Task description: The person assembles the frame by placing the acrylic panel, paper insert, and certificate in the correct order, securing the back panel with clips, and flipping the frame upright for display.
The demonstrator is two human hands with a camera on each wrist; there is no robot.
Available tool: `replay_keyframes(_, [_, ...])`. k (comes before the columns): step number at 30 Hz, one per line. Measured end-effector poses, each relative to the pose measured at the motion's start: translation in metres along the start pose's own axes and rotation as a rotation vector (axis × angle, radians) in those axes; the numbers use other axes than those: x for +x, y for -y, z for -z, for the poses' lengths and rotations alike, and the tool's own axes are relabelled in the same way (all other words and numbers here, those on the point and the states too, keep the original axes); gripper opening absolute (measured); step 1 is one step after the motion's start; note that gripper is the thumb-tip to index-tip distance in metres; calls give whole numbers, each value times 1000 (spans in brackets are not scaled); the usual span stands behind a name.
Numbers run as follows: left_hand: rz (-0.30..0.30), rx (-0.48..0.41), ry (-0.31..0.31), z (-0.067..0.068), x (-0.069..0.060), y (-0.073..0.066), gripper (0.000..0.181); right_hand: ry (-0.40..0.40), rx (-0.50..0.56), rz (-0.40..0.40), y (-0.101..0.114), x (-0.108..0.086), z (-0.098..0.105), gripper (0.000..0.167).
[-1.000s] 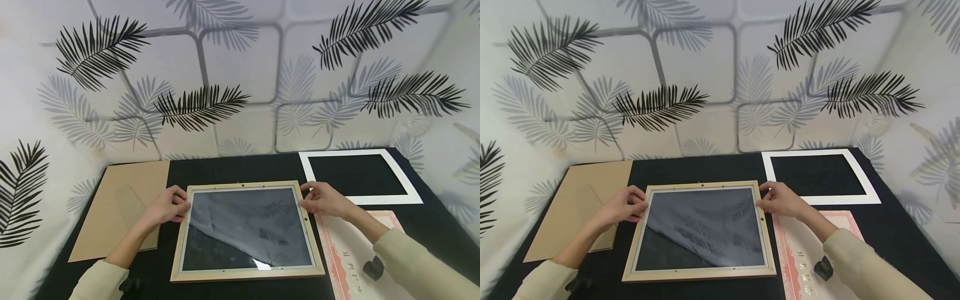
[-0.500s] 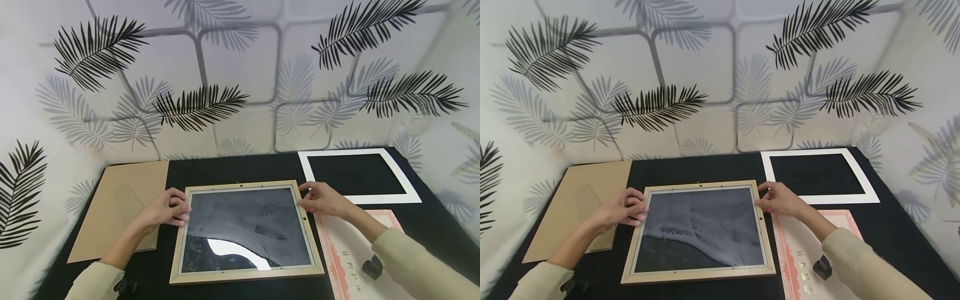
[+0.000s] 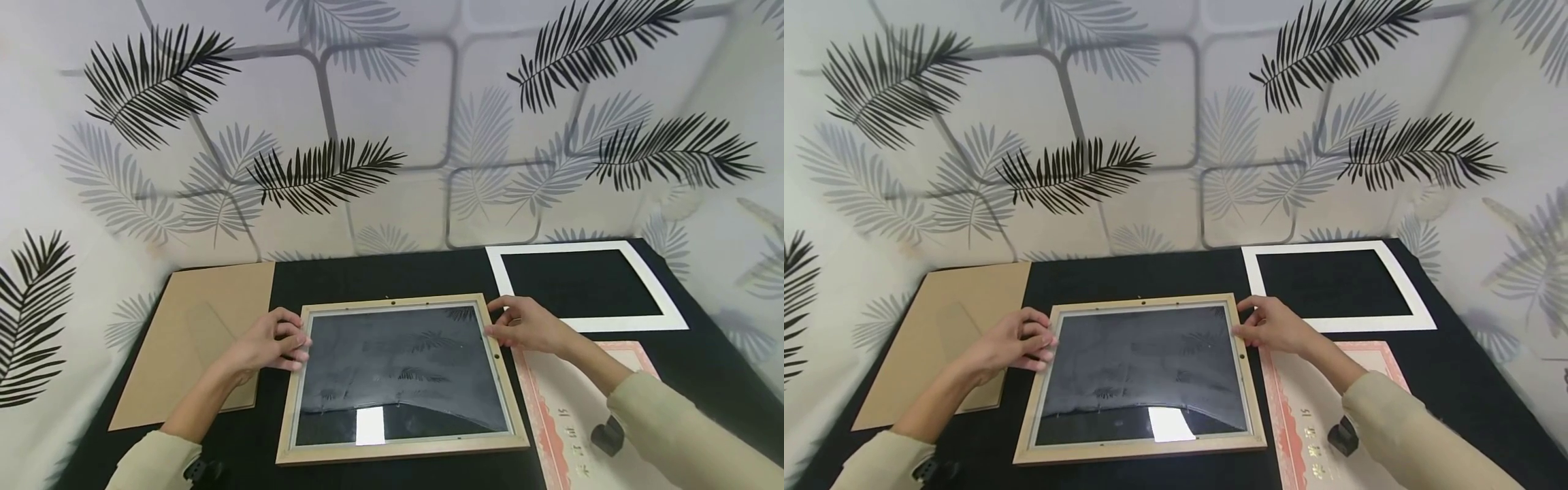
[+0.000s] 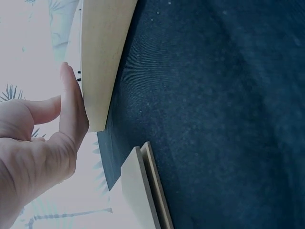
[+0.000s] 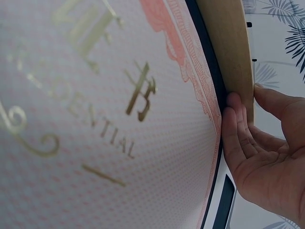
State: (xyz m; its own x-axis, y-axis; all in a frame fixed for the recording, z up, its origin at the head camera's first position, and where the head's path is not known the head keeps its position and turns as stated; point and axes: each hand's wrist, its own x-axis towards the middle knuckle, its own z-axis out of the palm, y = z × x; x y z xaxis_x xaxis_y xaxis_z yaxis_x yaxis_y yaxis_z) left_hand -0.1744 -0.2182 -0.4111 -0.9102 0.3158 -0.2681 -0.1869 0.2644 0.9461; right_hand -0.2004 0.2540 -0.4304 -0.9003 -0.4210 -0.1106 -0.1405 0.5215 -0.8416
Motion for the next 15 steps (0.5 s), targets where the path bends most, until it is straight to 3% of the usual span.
replay_keyframes(15, [-8,-18,-4,2,1,3,30,-3,-5,-15,-1,0,1,51])
